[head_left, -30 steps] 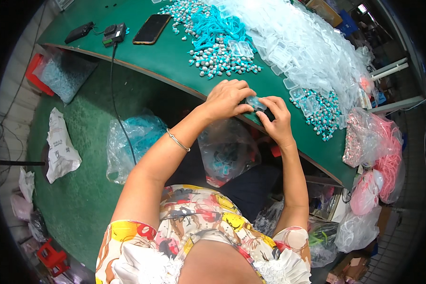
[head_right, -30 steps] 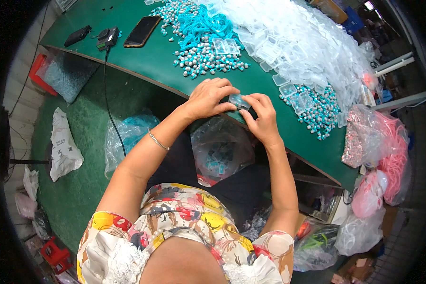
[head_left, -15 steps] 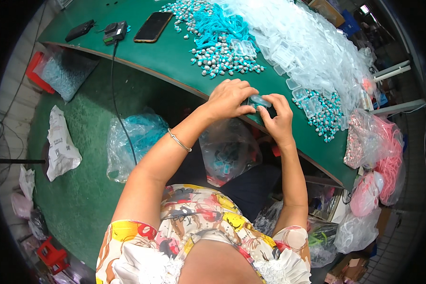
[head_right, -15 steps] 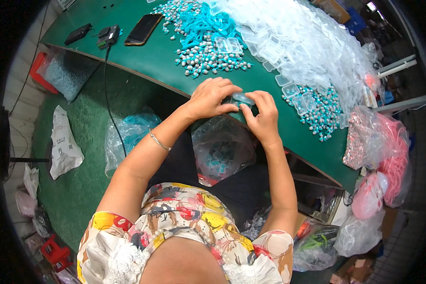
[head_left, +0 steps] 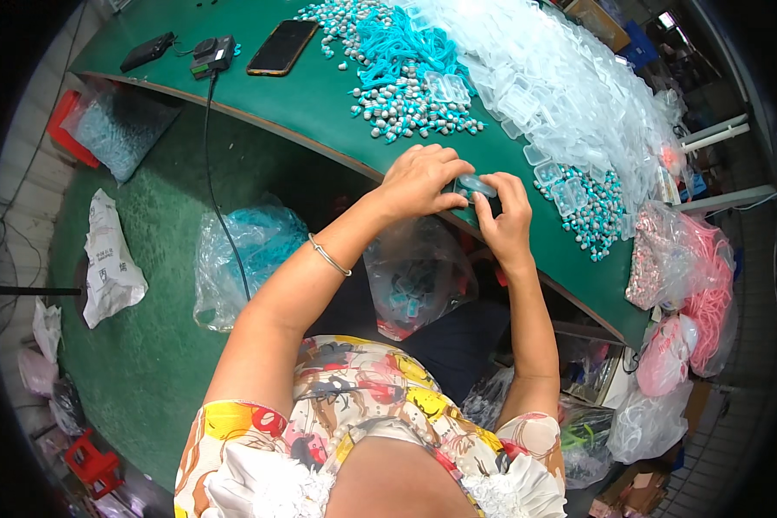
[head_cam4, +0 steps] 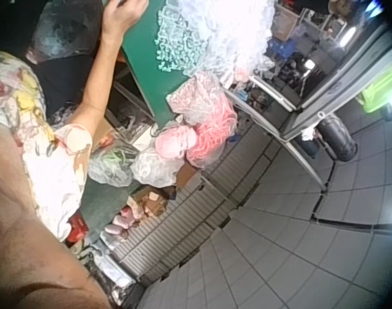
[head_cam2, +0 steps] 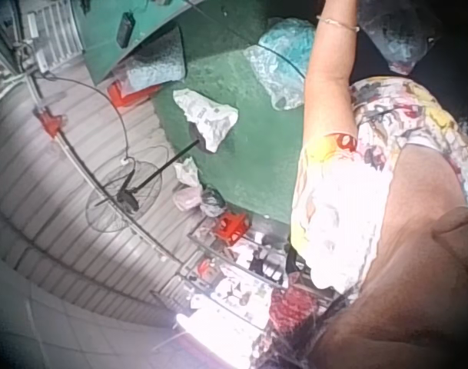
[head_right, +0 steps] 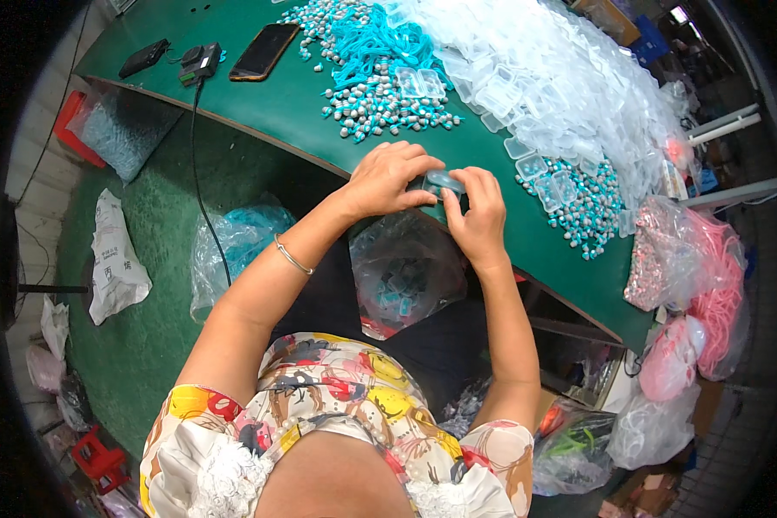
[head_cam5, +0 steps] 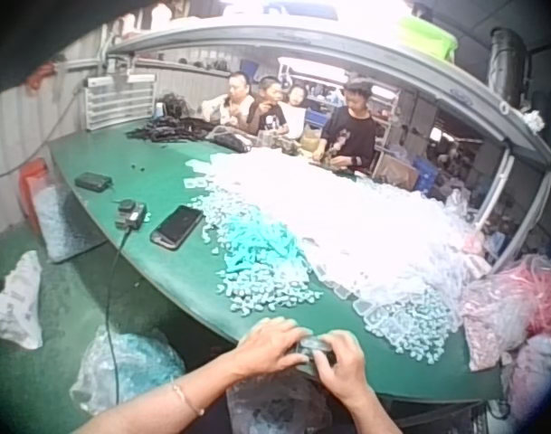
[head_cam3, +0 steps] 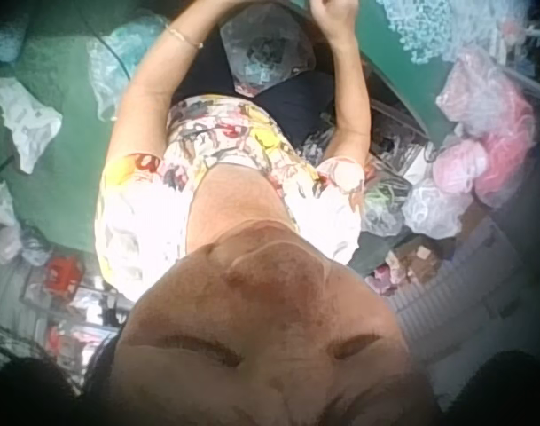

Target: The person sits at a green workbench and repeatedly picks up small teal and white beads, placing them into clear plastic containers. They close the containers and set them aside on the table. The process is repetitive and involves handling beads and containers by hand.

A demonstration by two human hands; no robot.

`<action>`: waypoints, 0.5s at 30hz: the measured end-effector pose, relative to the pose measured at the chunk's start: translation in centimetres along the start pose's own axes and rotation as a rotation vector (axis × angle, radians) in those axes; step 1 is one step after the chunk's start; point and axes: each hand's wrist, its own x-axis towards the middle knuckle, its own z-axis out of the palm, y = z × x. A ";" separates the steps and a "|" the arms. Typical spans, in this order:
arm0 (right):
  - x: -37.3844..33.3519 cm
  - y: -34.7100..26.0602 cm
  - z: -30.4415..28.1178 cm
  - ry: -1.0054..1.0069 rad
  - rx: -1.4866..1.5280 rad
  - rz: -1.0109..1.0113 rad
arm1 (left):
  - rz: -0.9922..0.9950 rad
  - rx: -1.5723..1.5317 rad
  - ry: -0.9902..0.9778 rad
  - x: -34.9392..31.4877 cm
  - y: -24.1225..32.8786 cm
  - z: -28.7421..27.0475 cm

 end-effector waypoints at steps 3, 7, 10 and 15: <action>-0.2 -0.1 -0.3 -0.020 0.010 -0.015 | -0.007 0.002 -0.008 0.0 0.1 -0.1; -0.4 -0.2 -0.8 -0.057 0.016 -0.047 | 0.003 0.011 -0.004 -0.1 0.0 -0.1; -0.3 -0.3 -1.1 -0.078 0.014 -0.065 | 0.010 0.017 0.000 -0.1 0.0 -0.1; -0.2 0.3 -1.0 -0.096 0.007 -0.046 | 0.002 0.032 -0.018 0.0 0.2 -0.1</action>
